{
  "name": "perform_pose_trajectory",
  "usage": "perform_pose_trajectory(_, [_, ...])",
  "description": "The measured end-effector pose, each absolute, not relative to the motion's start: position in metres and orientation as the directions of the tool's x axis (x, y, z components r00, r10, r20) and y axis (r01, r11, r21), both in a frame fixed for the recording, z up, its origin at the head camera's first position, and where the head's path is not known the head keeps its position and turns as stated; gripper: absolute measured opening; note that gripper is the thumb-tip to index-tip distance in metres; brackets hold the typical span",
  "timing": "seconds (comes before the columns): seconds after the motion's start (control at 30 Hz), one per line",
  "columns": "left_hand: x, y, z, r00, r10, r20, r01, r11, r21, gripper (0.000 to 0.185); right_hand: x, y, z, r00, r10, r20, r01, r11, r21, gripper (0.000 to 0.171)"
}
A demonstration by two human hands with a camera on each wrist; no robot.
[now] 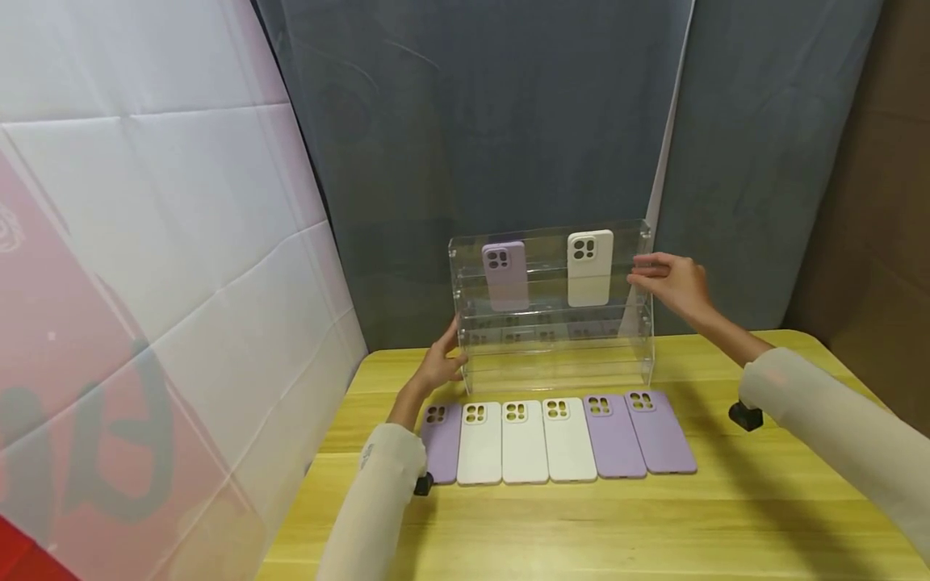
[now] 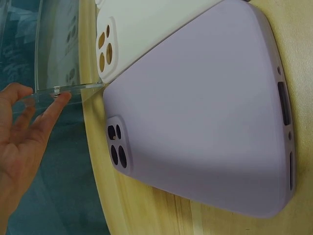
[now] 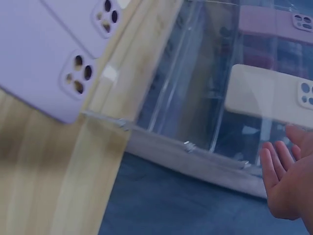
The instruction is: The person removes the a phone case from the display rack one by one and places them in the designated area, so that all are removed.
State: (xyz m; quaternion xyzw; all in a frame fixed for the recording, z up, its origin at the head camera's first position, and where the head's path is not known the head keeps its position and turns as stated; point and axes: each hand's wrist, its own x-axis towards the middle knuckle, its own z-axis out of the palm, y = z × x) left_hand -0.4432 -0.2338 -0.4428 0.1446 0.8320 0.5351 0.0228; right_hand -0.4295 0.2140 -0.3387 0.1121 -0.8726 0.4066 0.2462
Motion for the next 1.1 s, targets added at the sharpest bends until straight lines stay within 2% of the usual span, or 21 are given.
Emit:
perform_pose_trajectory(0.3, [-0.441, -0.236, -0.444, -0.953, 0.281, 0.112, 0.212, 0.359, 0.909, 0.088, -0.437, 0.190, -0.318, -0.858, 0.009, 0.513, -0.396, 0.624, -0.674, 0.049])
perform_pose_trajectory(0.67, [-0.442, -0.234, -0.444, -0.955, 0.273, 0.115, 0.211, 0.355, 0.911, 0.088, -0.449, 0.169, -0.310, -0.876, -0.008, 0.483, -0.389, 0.603, -0.696, 0.052])
perform_pose_trajectory(0.87, [-0.442, -0.234, -0.445, -0.952, 0.278, 0.127, 0.228, 0.370, 0.901, 0.089, -0.451, 0.165, -0.311, -0.889, 0.010, 0.457, -0.364, 0.590, -0.721, 0.047])
perform_pose_trajectory(1.1, [-0.444, -0.236, -0.447, -0.952, 0.283, 0.114, 0.215, 0.357, 0.909, 0.089, -0.454, 0.164, -0.311, -0.882, 0.002, 0.471, -0.391, 0.553, -0.736, 0.038])
